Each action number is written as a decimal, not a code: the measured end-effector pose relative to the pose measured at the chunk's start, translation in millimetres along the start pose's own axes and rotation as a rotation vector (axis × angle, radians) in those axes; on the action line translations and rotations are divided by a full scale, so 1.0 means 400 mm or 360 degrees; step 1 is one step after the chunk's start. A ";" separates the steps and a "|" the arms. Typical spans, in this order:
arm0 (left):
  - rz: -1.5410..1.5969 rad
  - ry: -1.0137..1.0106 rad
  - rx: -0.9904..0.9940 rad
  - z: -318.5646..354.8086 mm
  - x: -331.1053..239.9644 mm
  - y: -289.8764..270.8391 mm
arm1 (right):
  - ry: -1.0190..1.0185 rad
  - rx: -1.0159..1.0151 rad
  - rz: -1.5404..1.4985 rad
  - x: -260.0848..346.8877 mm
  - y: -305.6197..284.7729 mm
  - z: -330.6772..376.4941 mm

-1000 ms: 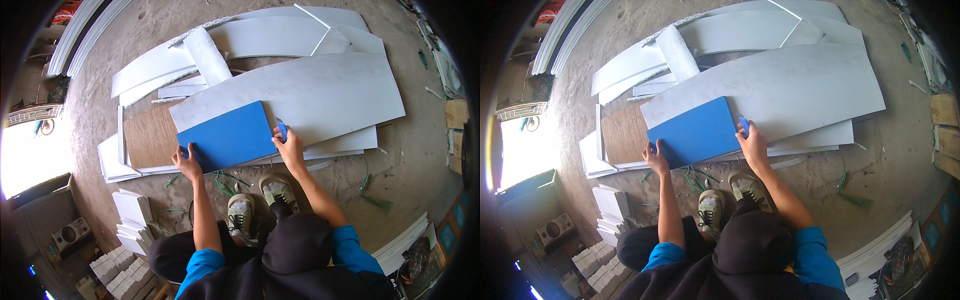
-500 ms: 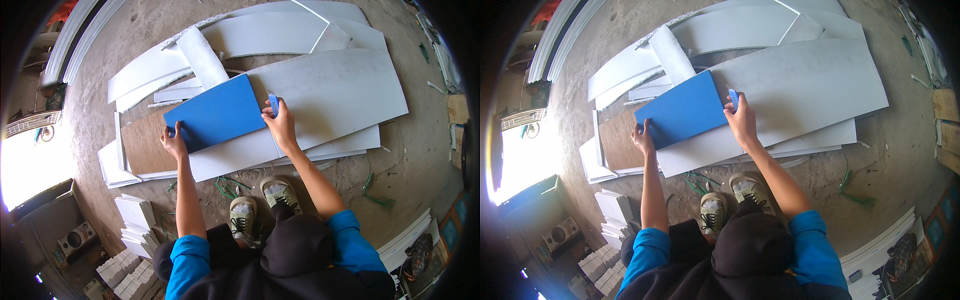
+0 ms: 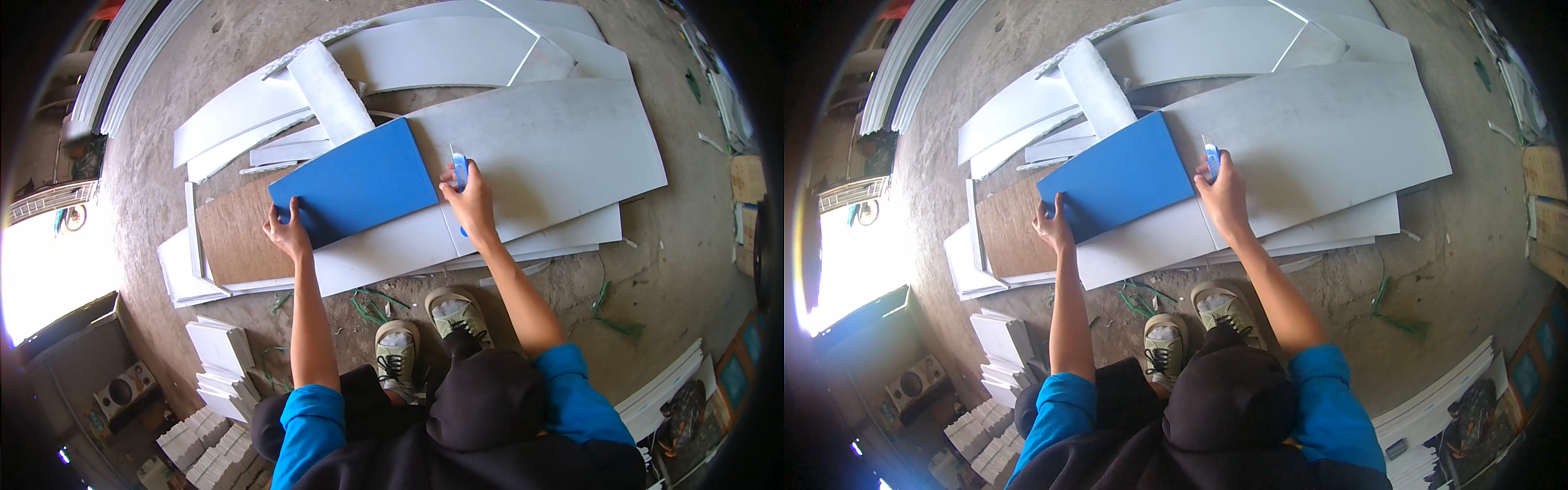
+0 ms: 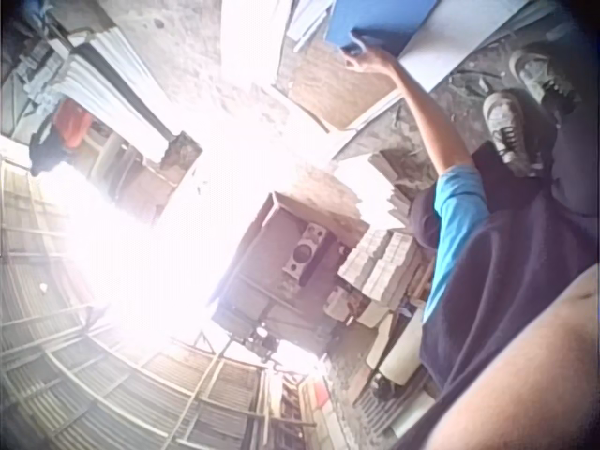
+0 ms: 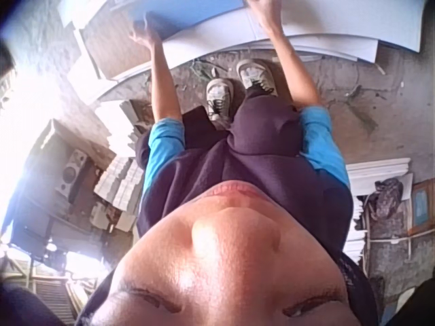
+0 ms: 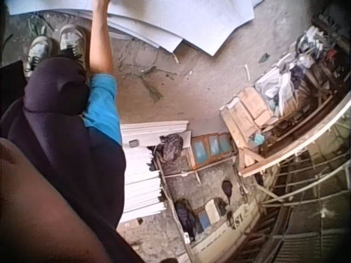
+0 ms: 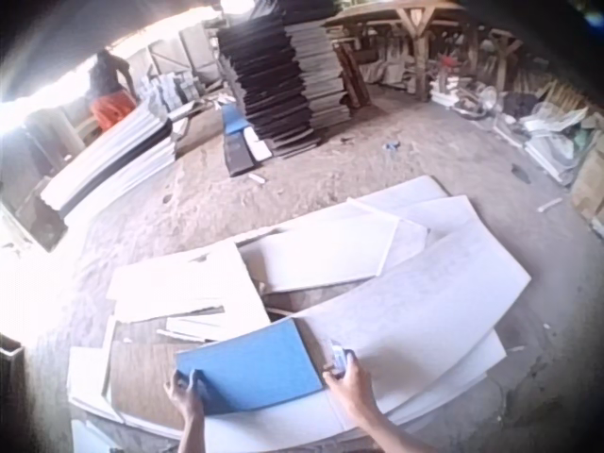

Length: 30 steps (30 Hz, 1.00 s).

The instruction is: The person uses a utility knife to cut a white foam sheet, using a blue rectangular template as a guide. They repeatedly align the template, score the foam, and snap off the cut pieces, stacking the finished white rectangles on the floor.

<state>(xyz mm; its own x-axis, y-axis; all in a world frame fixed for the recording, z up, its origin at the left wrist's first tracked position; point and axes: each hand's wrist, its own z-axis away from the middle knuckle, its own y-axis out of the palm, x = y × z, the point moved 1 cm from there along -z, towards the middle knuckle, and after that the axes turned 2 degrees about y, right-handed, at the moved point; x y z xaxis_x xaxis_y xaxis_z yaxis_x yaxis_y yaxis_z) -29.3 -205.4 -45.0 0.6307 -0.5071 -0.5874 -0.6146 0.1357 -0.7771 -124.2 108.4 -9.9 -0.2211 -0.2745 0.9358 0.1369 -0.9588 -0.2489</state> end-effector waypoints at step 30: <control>0.0004 -0.0095 0.0032 0.002 -0.019 -0.023 | -0.0037 0.0049 0.0029 -0.007 0.007 0.041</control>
<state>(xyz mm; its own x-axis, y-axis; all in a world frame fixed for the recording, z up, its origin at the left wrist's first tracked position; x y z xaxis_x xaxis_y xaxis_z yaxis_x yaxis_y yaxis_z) -27.9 -202.1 -33.5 0.6567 -0.4551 -0.6014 -0.6070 0.1544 -0.7796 -107.4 107.5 -9.3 -0.1956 -0.2899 0.9368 0.1704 -0.9508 -0.2587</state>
